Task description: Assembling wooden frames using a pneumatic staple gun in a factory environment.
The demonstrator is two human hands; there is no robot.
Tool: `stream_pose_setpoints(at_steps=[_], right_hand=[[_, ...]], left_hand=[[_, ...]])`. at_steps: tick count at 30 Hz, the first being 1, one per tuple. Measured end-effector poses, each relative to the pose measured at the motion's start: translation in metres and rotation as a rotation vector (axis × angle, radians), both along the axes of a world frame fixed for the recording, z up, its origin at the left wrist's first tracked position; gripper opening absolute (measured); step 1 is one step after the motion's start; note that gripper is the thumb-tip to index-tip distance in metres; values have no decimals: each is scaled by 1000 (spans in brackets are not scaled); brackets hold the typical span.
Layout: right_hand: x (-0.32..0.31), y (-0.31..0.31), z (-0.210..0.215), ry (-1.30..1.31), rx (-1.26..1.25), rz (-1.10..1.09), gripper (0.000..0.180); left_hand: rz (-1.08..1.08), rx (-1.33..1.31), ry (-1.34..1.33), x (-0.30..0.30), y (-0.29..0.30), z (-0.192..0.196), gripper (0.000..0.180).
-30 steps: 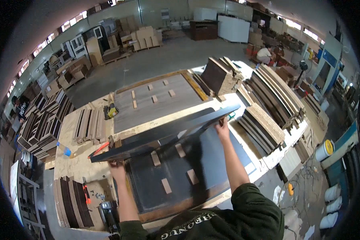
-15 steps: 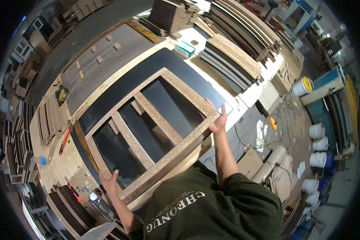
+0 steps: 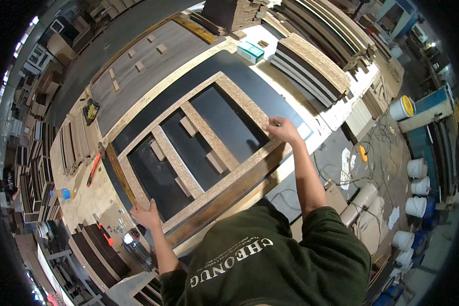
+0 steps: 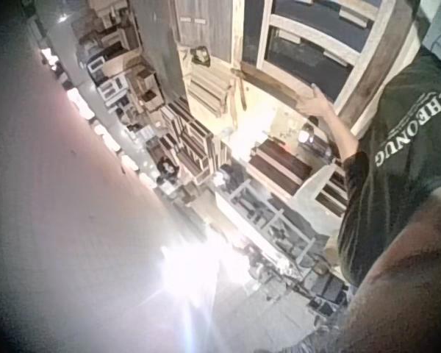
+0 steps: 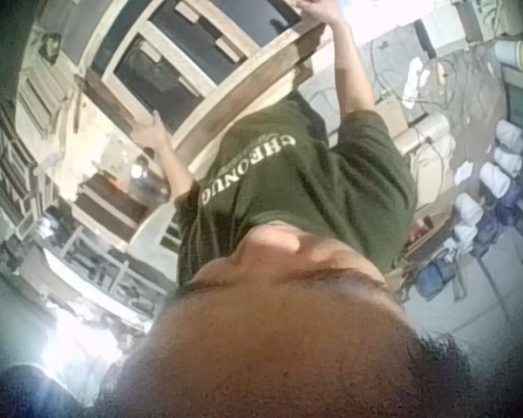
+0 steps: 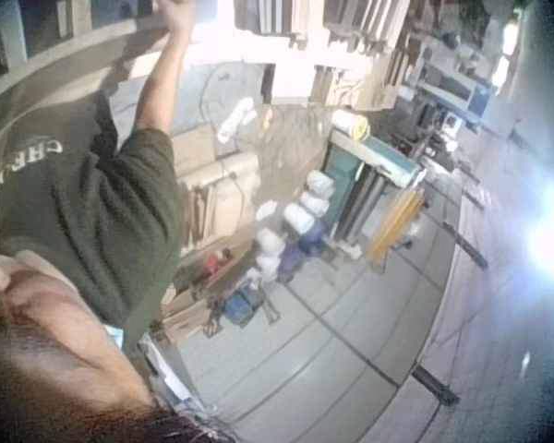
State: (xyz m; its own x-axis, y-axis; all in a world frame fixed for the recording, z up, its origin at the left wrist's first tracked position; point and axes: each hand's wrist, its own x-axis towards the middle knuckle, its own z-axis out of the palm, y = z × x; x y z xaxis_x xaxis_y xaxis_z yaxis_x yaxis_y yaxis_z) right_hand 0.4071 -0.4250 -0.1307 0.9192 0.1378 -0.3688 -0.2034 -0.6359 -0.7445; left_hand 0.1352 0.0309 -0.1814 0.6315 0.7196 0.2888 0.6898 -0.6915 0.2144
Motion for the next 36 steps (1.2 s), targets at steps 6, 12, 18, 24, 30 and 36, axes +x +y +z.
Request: stream_pose_setpoints(at_steps=[6, 12, 18, 24, 30, 36], right_hand=[[-2, 23, -15, -356, -252, -69, 59], [7, 24, -17, -292, -384, 3, 57], [-1, 28, -14, -289, -371, -39, 55], [1, 14, -16, -358, -336, 15, 54], [-3, 24, -9, -249, -341, -6, 46], [-7, 27, -12, -314, -462, 36, 50]], left_hand=[[-22, 27, -52, -6, 3, -2, 63], [77, -23, -35, -4, -13, -14, 66], [-6, 15, -51, -18, -10, -18, 66], [-22, -121, -81, -16, -16, -17, 71], [23, -114, -103, -18, -21, -17, 72], [28, -87, -48, -20, -19, -18, 71]])
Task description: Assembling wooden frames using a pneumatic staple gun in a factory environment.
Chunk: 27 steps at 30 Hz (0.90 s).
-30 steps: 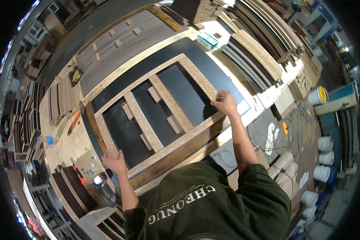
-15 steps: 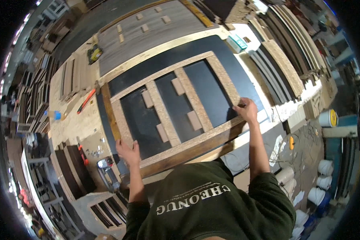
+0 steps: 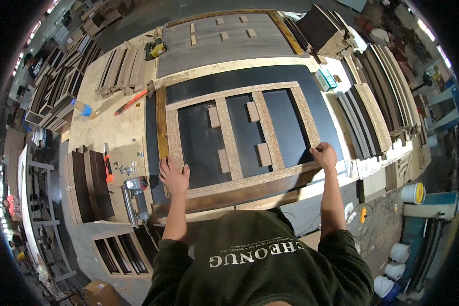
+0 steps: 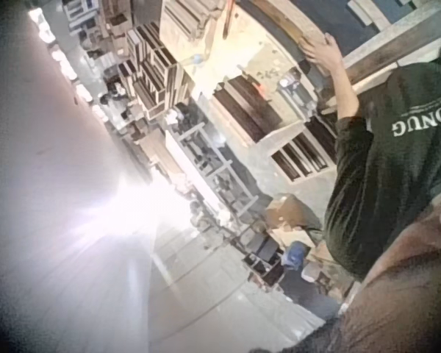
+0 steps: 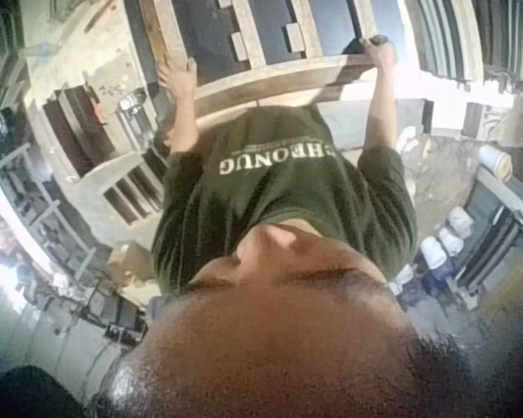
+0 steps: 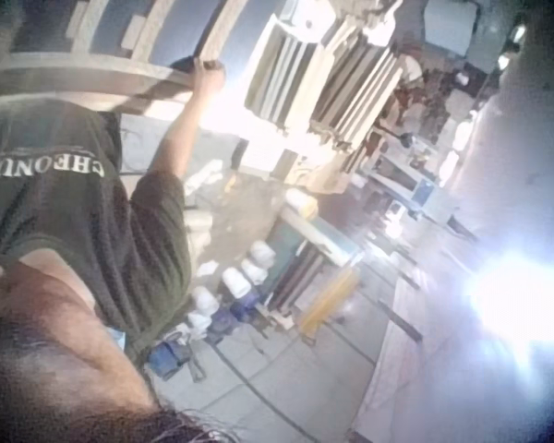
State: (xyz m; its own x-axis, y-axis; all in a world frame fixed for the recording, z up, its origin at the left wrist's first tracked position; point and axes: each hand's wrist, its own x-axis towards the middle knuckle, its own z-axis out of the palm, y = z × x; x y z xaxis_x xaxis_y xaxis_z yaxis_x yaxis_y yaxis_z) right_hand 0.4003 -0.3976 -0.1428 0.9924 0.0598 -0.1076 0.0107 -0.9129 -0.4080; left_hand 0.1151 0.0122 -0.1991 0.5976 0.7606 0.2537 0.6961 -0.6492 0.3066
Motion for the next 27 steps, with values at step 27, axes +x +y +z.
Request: stream_pose_setpoints(at_steps=[27], right_hand=[[26, -31, -19, 175, 425, 151, 40]], left_hand=[[-20, -100, -77, -30, 19, -26, 63]])
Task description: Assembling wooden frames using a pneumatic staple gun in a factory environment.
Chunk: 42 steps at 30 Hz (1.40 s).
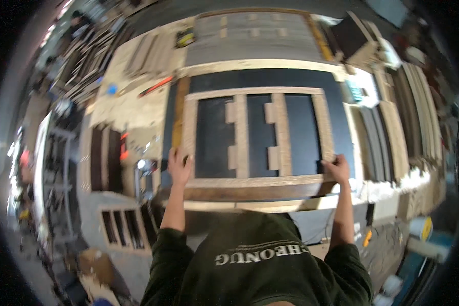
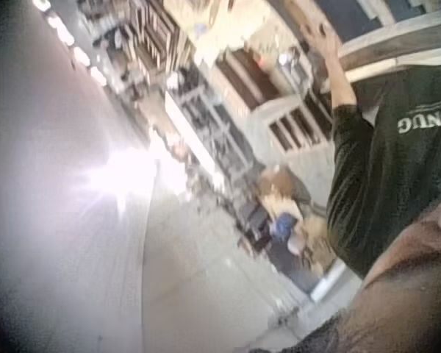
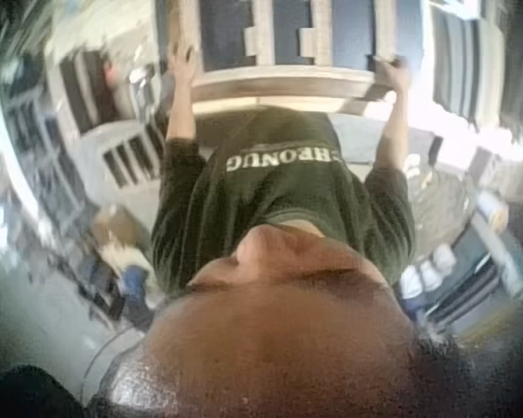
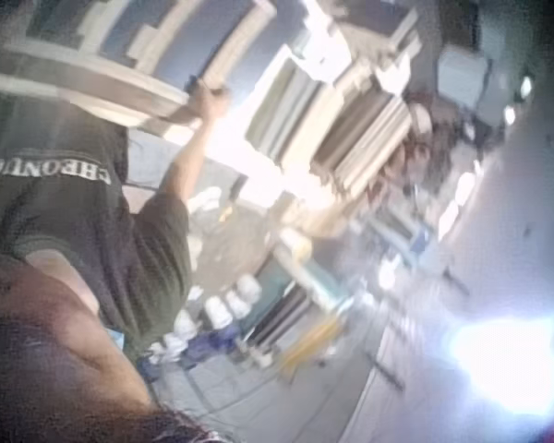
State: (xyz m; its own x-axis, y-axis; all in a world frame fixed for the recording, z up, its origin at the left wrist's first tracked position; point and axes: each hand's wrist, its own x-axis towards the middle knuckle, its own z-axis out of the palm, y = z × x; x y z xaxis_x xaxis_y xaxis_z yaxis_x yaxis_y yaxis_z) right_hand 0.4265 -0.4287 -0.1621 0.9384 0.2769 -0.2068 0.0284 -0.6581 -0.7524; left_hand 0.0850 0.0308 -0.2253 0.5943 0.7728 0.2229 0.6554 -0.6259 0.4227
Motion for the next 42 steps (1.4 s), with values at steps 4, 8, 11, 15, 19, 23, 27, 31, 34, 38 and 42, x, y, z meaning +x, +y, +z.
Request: stream_pose_setpoints(at_steps=[4, 8, 11, 15, 19, 23, 27, 31, 34, 38, 42], right_hand=[[4, -18, -15, -134, -35, -10, 36], [8, -8, -20, -100, -22, 6, 36], [12, -2, -15, 99, 4, -55, 37], [-21, 38, 2, -573, -230, 61, 49], [-82, 132, 38, -537, 159, 434, 48], [-169, 224, 40, -371, 345, 736, 46], [-229, 290, 27, -415, 200, 1042, 66], [-248, 323, 8, -366, -99, 1133, 79], [-254, 325, 5, -371, -59, 1111, 76], [-253, 328, 9, -329, -15, 1110, 76], [-236, 326, 3, -292, -7, 1132, 83]], left_hand=[[230, -809, -513, -7, 5, 43, 37], [173, -439, -283, -45, -23, 27, 26], [207, -238, -202, -51, -51, 17, 31], [147, -72, -164, -49, -63, 29, 37], [93, -142, -164, -62, -53, 37, 34], [137, -299, -468, -90, -28, 46, 30], [284, 123, -208, -130, 17, 54, 36], [315, -14, 24, -136, 39, 48, 57], [354, -155, 68, -127, 45, 47, 65], [287, -216, -36, -151, 75, 43, 64], [161, -721, -403, -169, 92, 147, 21]])
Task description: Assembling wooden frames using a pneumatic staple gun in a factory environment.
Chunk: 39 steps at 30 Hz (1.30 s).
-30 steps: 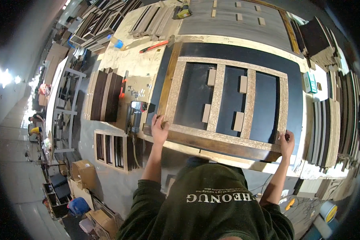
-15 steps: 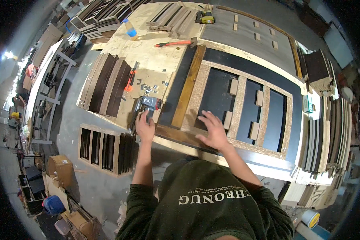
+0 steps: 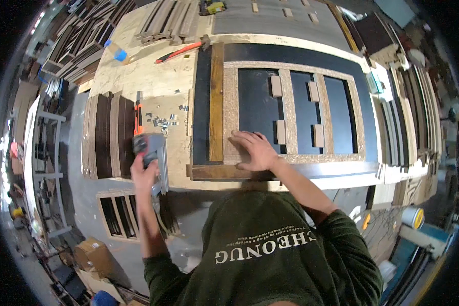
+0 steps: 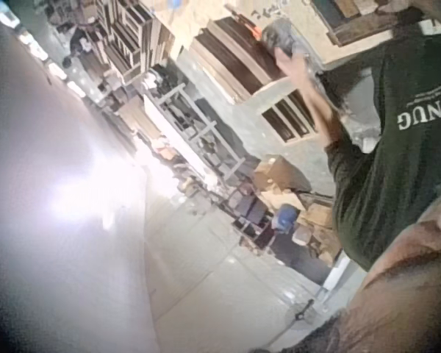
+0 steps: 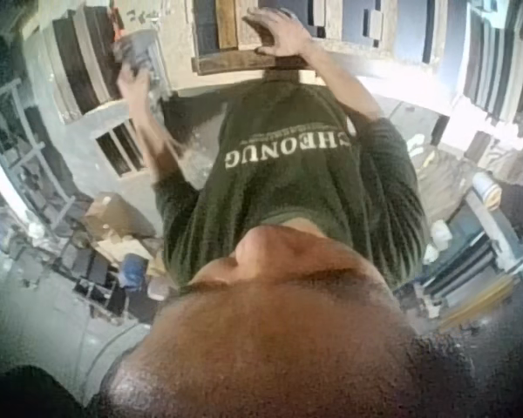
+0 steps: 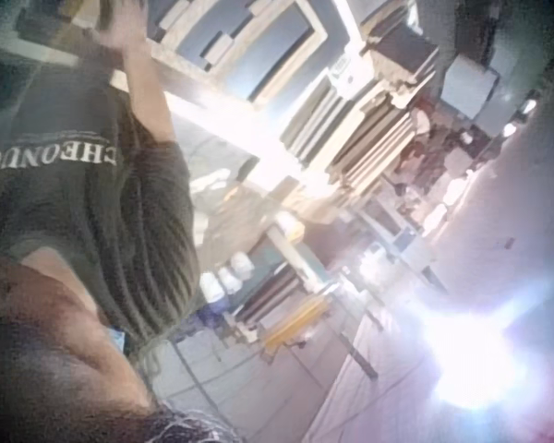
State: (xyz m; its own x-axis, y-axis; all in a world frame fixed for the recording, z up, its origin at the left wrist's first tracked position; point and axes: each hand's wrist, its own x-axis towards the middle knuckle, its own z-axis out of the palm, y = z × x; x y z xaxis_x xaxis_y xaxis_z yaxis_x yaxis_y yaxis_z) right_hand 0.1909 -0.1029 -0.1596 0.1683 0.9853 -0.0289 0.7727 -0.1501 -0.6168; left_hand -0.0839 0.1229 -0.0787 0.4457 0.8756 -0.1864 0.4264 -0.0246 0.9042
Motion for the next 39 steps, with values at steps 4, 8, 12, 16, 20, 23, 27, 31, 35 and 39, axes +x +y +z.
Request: stream_pose_setpoints(at_steps=[4, 8, 12, 16, 20, 23, 27, 31, 35, 39], right_hand=[[5, -2, -4, -35, 35, 78, 87], [8, -7, -5, -73, 37, 51, 85], [6, -5, -8, -17, 63, 35, 87], [10, -8, -17, 25, 104, -33, 87], [9, -6, -14, 61, 70, -18, 84], [10, -6, -16, 60, 59, -15, 85], [9, -5, -19, 29, 72, -18, 84], [9, -6, -17, 31, 63, -21, 86], [9, -6, -16, 14, 63, -31, 85], [7, -8, -18, 36, 95, -36, 82]], left_hand=[[-314, -283, -47, -15, 12, 44, 23], [-541, -366, 202, 27, -11, 50, 31], [-649, 293, 605, 24, -7, -15, 64], [-877, 128, 862, 105, -32, 24, 68], [-865, 314, 820, 98, -29, 9, 64], [-880, 263, 881, 103, -29, 10, 66], [-939, 347, 933, 115, -33, 10, 63], [-996, 265, 864, 126, -40, 20, 56], [-966, 306, 852, 120, -40, 14, 55], [-991, 452, 799, 104, -37, 0, 54]])
